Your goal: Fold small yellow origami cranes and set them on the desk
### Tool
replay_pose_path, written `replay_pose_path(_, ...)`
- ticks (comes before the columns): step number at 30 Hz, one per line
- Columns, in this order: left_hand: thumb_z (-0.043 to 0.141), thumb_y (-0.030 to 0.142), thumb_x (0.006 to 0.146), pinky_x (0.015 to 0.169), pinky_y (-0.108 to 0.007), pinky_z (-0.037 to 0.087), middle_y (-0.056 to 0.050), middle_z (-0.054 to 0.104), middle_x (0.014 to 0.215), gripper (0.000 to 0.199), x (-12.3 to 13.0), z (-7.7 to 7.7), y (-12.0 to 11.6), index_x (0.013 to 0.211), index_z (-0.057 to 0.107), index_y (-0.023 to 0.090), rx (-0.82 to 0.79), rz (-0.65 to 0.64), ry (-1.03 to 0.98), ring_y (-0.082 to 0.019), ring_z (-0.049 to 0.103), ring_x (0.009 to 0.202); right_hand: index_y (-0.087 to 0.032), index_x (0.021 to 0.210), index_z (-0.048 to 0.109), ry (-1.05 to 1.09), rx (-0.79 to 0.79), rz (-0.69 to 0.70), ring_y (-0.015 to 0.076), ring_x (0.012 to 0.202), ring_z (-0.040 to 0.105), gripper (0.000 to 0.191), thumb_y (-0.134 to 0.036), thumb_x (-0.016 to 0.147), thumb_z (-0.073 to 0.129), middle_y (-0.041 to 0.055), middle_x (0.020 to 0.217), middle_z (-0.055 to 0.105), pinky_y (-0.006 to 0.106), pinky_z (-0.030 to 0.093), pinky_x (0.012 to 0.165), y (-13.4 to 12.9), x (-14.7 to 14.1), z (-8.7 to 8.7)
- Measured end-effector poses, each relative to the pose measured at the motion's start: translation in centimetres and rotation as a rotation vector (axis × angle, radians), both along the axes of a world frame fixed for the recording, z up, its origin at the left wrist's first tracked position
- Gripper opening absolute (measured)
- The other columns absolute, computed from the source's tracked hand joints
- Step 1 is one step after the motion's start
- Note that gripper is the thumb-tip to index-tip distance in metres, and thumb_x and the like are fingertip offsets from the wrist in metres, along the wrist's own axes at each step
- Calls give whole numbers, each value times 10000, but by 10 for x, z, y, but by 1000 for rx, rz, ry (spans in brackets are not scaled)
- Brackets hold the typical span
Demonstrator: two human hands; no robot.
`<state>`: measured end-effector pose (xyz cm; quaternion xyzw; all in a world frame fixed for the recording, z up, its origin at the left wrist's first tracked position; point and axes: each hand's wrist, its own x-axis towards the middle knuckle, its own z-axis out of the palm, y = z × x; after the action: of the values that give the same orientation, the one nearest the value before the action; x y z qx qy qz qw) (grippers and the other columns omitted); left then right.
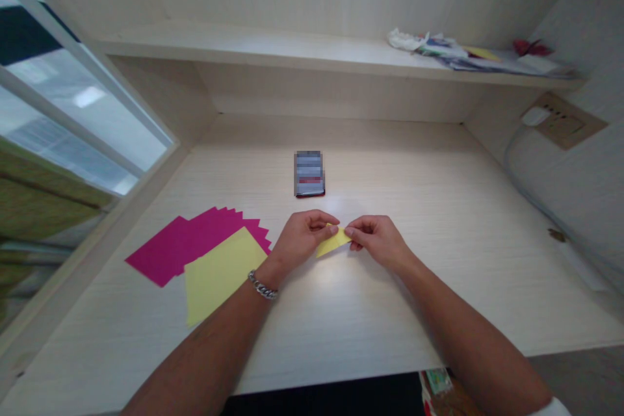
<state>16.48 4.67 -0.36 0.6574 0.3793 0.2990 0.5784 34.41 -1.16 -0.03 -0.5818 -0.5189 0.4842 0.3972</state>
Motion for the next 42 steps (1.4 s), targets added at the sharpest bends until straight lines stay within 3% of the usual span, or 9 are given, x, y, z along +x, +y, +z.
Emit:
replay_pose_path(16,590,204,787,583,-233,430,-30,671,742,190,3,-2,-2,964,640,156,43,-25,-63,-120,584,641,-149,779,659,-77,59,44,123,569,583,178,-312,790,586,31,676,645,247,455,564,0,0,-5)
replay_pose_path(24,596,227,792,649,-263,473,-39,694,767,258,5,0,-9,1044,600,172,78,-7,-18,-139,623,682,-156,769,647,-153,94,43,121,593,556,222,-354,814,556,25,684,626,236,437,547,0,-2,-8)
replay_pose_path(28,619,293,774,655,-274,483,-60,698,797,179,5,-3,-4,886,634,153,9,14,11,-157,636,714,-156,771,639,-184,124,41,120,607,548,198,-331,814,556,21,689,627,235,427,559,0,0,-7)
replay_pose_path(31,605,304,779,628,-267,470,-52,679,753,163,5,-6,-2,770,640,146,86,20,71,-147,608,671,-156,794,646,-217,141,59,123,634,556,174,-300,813,551,24,714,642,237,421,579,0,1,-6)
replay_pose_path(36,567,312,802,612,-268,451,-39,670,731,176,6,-3,-8,778,653,160,229,-14,177,-153,592,659,-167,820,657,-303,202,101,119,640,546,153,-257,810,534,19,737,657,234,395,583,-2,-2,0)
replay_pose_path(42,580,285,785,577,-259,425,-26,650,685,143,7,1,-11,751,646,163,255,12,188,-148,571,622,-158,726,648,-359,154,86,112,591,514,113,-185,744,541,4,646,617,225,361,543,-2,-2,5)
